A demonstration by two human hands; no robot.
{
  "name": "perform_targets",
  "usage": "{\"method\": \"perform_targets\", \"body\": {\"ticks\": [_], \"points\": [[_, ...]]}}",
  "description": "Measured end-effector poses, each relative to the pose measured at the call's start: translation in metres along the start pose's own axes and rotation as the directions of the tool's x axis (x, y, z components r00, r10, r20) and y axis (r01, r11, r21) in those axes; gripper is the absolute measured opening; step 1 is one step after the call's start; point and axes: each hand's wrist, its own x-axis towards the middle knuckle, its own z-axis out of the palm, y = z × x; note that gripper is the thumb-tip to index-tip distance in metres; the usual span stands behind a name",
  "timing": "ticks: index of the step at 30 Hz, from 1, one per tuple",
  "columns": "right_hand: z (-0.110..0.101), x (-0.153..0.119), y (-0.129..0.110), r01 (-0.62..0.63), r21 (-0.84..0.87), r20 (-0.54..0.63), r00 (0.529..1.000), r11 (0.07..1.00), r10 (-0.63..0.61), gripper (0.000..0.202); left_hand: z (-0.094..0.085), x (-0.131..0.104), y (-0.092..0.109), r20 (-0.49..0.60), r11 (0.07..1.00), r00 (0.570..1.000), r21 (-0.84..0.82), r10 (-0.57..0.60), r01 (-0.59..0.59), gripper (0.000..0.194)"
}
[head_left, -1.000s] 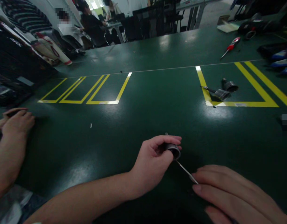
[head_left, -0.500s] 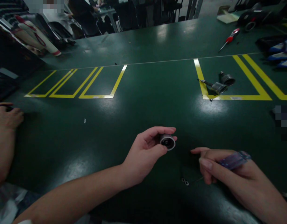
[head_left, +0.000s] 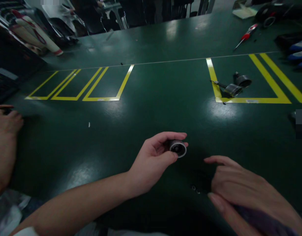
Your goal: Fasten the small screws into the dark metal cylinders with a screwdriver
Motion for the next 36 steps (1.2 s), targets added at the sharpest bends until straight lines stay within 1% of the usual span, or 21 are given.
{"method": "perform_targets", "body": {"ticks": [1, 3, 6, 9, 11, 13, 14, 16, 21, 24, 27, 31, 36], "points": [[0.002, 0.0, -0.003, 0.059, -0.05, -0.014, 0.998, 0.997, -0.06, 0.024, 0.0, 0.0, 0.0, 0.001, 1.0, 1.0, 0.002, -0.001, 0.001, 0.031], [0.005, 0.0, -0.007, 0.119, -0.113, -0.053, 0.991, 0.986, -0.126, 0.024, 0.001, 0.0, 0.0, 0.003, 1.0, 1.0, 0.005, -0.002, 0.002, 0.031], [0.005, -0.003, -0.008, 0.111, -0.092, -0.099, 0.988, 0.99, -0.12, 0.027, 0.001, 0.0, 0.0, 0.002, 1.0, 1.0, 0.012, -0.001, 0.001, 0.031], [-0.002, -0.009, -0.002, 0.117, -0.029, -0.145, 0.982, 0.993, -0.12, 0.027, 0.0, -0.001, -0.001, 0.017, 1.0, 1.0, 0.022, -0.008, 0.008, 0.031], [-0.007, -0.014, 0.005, 0.161, -0.05, -0.148, 0.975, 0.986, -0.166, 0.019, 0.0, -0.001, -0.001, 0.035, 1.0, 0.999, 0.024, -0.015, 0.014, 0.032], [-0.011, -0.017, 0.01, 0.213, -0.105, -0.15, 0.962, 0.971, -0.227, 0.009, 0.0, -0.002, -0.002, 0.047, 0.999, 0.999, 0.029, -0.022, 0.021, 0.033], [-0.012, -0.017, 0.011, 0.228, -0.134, -0.153, 0.957, 0.964, -0.247, 0.007, 0.001, -0.002, -0.001, 0.05, 0.999, 0.998, 0.035, -0.026, 0.025, 0.033], [-0.01, -0.014, 0.01, 0.227, -0.189, -0.172, 0.95, 0.956, -0.259, 0.01, 0.002, -0.003, -0.001, 0.049, 0.998, 0.998, 0.05, -0.035, 0.032, 0.033], [-0.002, -0.003, -0.002, 0.175, -0.312, -0.176, 0.955, 0.934, -0.238, 0.014, 0.005, -0.004, -0.003, 0.053, 0.996, 0.998, 0.086, -0.036, 0.031, 0.031], [-0.001, 0.0, -0.005, 0.193, -0.358, -0.174, 0.948, 0.914, -0.268, 0.012, 0.007, -0.004, -0.004, 0.051, 0.995, 0.999, 0.097, -0.019, 0.014, 0.029], [-0.003, 0.002, -0.005, 0.203, -0.368, -0.184, 0.941, 0.907, -0.285, 0.012, 0.008, -0.004, -0.005, 0.037, 0.992, 0.999, 0.13, -0.007, 0.002, 0.025], [-0.004, 0.007, -0.007, 0.226, -0.363, -0.177, 0.936, 0.904, -0.305, 0.012, 0.01, -0.004, -0.006, 0.006, 0.972, 0.999, 0.231, 0.036, -0.036, 0.02], [-0.003, 0.006, -0.007, 0.246, -0.362, -0.174, 0.93, 0.899, -0.325, 0.014, 0.011, -0.004, -0.007, -0.002, 0.943, 0.995, 0.318, 0.102, -0.096, 0.021]]}}
